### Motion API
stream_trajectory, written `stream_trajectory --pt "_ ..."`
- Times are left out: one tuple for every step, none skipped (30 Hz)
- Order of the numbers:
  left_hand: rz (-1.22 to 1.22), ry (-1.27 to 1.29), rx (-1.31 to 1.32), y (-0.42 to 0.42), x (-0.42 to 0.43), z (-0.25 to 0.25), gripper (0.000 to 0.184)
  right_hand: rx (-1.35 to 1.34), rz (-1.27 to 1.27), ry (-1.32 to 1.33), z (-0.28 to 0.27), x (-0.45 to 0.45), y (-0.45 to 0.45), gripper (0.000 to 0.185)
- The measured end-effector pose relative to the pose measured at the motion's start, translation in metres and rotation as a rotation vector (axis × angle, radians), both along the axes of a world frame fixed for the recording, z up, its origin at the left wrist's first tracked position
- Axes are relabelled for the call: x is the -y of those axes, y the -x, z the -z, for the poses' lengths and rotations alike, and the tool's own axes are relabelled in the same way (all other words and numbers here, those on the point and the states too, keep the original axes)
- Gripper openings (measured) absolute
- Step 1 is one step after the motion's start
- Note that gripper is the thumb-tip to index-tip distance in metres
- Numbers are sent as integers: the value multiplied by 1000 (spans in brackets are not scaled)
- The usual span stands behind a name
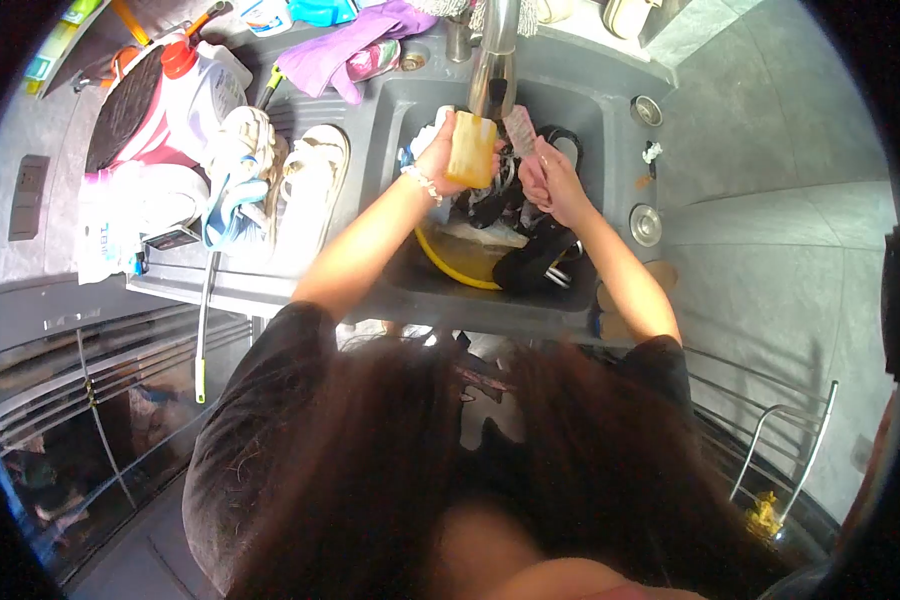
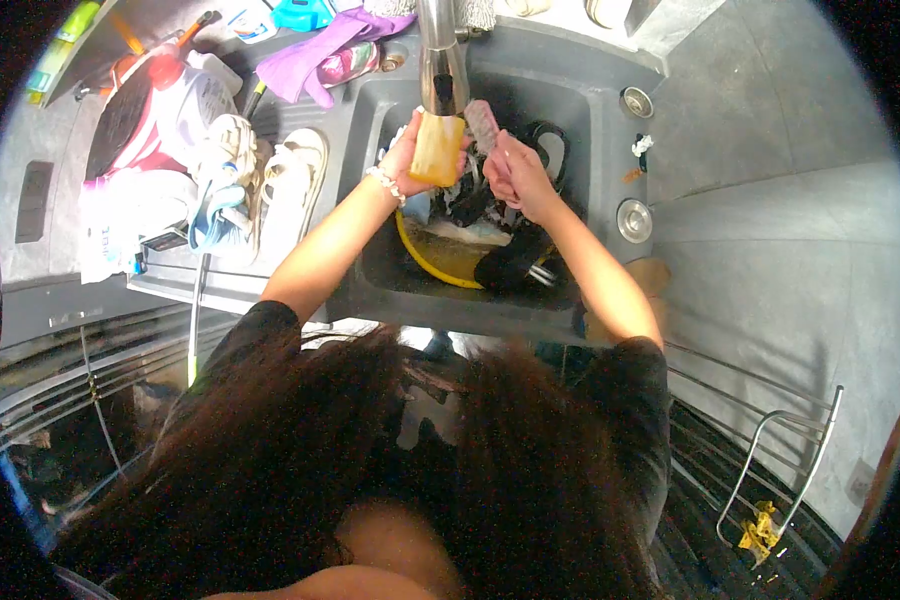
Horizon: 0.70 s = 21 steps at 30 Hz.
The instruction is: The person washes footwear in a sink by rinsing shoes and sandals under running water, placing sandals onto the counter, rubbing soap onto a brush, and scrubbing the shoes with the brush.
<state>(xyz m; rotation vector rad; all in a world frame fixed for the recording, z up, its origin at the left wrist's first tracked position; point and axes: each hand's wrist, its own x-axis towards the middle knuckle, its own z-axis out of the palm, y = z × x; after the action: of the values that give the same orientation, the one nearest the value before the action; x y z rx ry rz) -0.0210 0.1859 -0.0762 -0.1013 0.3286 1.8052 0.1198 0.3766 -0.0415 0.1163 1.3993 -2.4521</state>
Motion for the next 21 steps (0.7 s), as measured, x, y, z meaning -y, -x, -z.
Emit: stream_trajectory --pt "-3 57 -8 -2 3 -7 74 60 149 38 -21 17 -1 39" --pt "-7 116 -16 -5 5 -14 74 61 150 37 -24 19 1 39" --pt "-5 146 -12 -7 7 -20 71 89 171 84 -25 21 3 38" --pt "-3 146 -13 -9 10 -25 71 116 192 131 -27 22 5 38" --pt "18 158 -54 -10 13 -31 69 114 193 131 -30 24 6 38" --pt "38 169 -95 -10 15 -32 68 126 192 125 -35 26 5 39" --pt "37 168 -97 -10 16 -32 68 137 189 119 -38 28 6 40" --pt "47 174 -103 -10 18 -33 65 136 187 119 -39 28 7 40" --pt "57 181 -107 -9 20 -32 63 170 169 91 -41 29 8 40" --pt "53 182 -108 -8 21 -31 63 204 150 63 -41 31 10 41" --pt "47 164 -147 -8 23 -29 61 203 147 63 -25 27 14 41" --pt "40 145 -187 -7 24 -29 59 155 7 96 2 20 20 41" --pt "36 145 -187 -8 25 -31 59 131 -65 113 5 23 22 41" --pt "28 200 -233 -9 25 -33 56 105 -136 129 8 26 25 41" --pt "19 256 -278 -10 25 -35 54 137 -57 114 -14 45 27 42" --pt "14 257 -278 -8 24 -30 54 167 21 98 -27 57 28 43" --pt "-7 217 -255 -7 24 -26 52 180 29 107 -28 62 30 42" --pt "-28 177 -231 -9 23 -26 51 181 24 108 -34 66 30 42" --pt "-59 197 -255 -10 22 -27 54 222 83 125 -44 70 31 41" --pt "-63 199 -253 -11 24 -28 54 264 144 141 -48 73 31 40" --pt "-46 124 -183 -12 26 -30 59 9 -125 216 -23 52 33 36"
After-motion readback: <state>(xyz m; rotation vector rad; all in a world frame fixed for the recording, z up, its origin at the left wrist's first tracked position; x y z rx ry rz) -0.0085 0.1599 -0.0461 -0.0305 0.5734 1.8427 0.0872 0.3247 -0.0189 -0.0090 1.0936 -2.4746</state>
